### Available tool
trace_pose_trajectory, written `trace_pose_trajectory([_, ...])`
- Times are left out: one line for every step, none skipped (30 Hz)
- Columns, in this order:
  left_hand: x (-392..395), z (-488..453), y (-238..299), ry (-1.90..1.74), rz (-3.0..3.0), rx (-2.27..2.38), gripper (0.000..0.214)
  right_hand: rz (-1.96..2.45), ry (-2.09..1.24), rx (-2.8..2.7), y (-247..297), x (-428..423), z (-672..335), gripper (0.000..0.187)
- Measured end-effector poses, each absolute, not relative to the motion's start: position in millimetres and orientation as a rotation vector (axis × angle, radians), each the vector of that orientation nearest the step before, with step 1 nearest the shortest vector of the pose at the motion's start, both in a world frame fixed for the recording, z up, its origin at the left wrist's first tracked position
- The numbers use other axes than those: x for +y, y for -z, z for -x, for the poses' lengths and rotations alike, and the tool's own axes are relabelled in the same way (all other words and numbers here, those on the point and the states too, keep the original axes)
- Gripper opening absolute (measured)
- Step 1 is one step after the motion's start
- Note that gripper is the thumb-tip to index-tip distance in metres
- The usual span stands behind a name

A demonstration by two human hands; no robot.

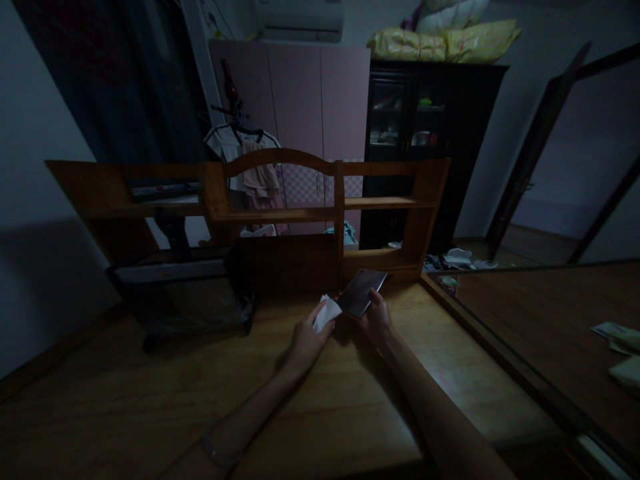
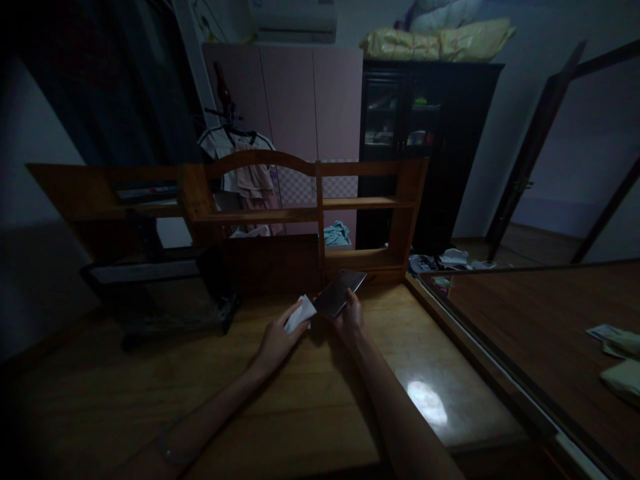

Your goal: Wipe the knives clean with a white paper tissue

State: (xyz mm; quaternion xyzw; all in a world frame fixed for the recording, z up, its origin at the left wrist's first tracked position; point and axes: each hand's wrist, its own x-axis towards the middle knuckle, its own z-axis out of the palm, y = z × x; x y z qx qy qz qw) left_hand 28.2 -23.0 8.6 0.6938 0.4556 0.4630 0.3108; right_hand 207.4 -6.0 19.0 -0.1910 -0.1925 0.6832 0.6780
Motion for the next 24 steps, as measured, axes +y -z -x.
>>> trace_pose_trajectory([-22,-28,-8,-1.228,-1.831,1.204,0.052,0.435,-1.529,-0.441,-20,-6,-207,0.037])
trace_pose_trajectory([-21,-28,-7,-1.235,-1.832,1.198,0.049,0.441,-1.527,-0.451,-21,-6,-206,0.038])
trace_pose_trajectory([-20,-27,-6,-1.241,-1.830,1.188,0.046,0.446,-1.530,-0.459,-22,-7,-206,0.040])
trace_pose_trajectory([-19,-27,-6,-1.248,-1.825,1.174,0.044,0.449,-1.534,-0.463,-23,-8,-206,0.041])
trace_pose_trajectory([-18,-27,-5,-1.255,-1.816,1.161,0.042,0.452,-1.535,-0.463,-23,-8,-206,0.043])
trace_pose_trajectory([-17,-27,-3,-1.259,-1.807,1.148,0.042,0.453,-1.536,-0.459,-24,-9,-206,0.043])
trace_pose_trajectory([-16,-27,-2,-1.258,-1.796,1.139,0.042,0.453,-1.536,-0.453,-24,-10,-206,0.044])
trace_pose_trajectory([-15,-26,-1,-1.250,-1.776,1.134,0.043,0.453,-1.535,-0.448,-24,-11,-206,0.045])
trace_pose_trajectory([-14,-26,0,-1.230,-1.750,1.129,0.046,0.449,-1.537,-0.447,-23,-11,-206,0.045])
trace_pose_trajectory([-14,-26,1,-1.199,-1.724,1.121,0.049,0.440,-1.539,-0.450,-22,-11,-206,0.045])
trace_pose_trajectory([-14,-26,2,-1.167,-1.700,1.112,0.052,0.430,-1.546,-0.460,-21,-11,-207,0.046])
trace_pose_trajectory([-14,-26,2,-1.142,-1.685,1.103,0.055,0.419,-1.550,-0.477,-20,-11,-207,0.046])
trace_pose_trajectory([-14,-26,2,-1.130,-1.678,1.096,0.057,0.404,-1.551,-0.497,-18,-10,-208,0.047])
trace_pose_trajectory([-14,-26,2,-1.132,-1.682,1.091,0.058,0.387,-1.551,-0.514,-18,-10,-208,0.046])
trace_pose_trajectory([-14,-26,1,-1.143,-1.689,1.090,0.058,0.375,-1.551,-0.525,-17,-9,-209,0.046])
trace_pose_trajectory([-15,-26,1,-1.154,-1.692,1.092,0.058,0.369,-1.551,-0.529,-16,-8,-209,0.046])
trace_pose_trajectory([-15,-26,1,-1.159,-1.690,1.093,0.058,0.368,-1.552,-0.529,-16,-8,-210,0.045])
trace_pose_trajectory([-15,-26,0,-1.160,-1.686,1.093,0.058,0.371,-1.557,-0.528,-16,-7,-211,0.045])
trace_pose_trajectory([-14,-26,0,-1.158,-1.681,1.092,0.058,0.378,-1.564,-0.530,-16,-7,-211,0.045])
trace_pose_trajectory([-14,-26,1,-1.157,-1.677,1.088,0.058,0.385,-1.571,-0.535,-16,-6,-211,0.046])
trace_pose_trajectory([-14,-26,1,-1.158,-1.673,1.080,0.058,0.390,-1.577,-0.542,-16,-6,-211,0.047])
trace_pose_trajectory([-14,-26,1,-1.160,-1.668,1.070,0.058,0.391,-1.578,-0.546,-16,-7,-211,0.047])
trace_pose_trajectory([-14,-27,2,-1.158,-1.661,1.058,0.057,0.391,-1.577,-0.547,-16,-7,-211,0.047])
trace_pose_trajectory([-15,-27,2,-1.153,-1.646,1.050,0.058,0.391,-1.574,-0.545,-17,-8,-210,0.046])
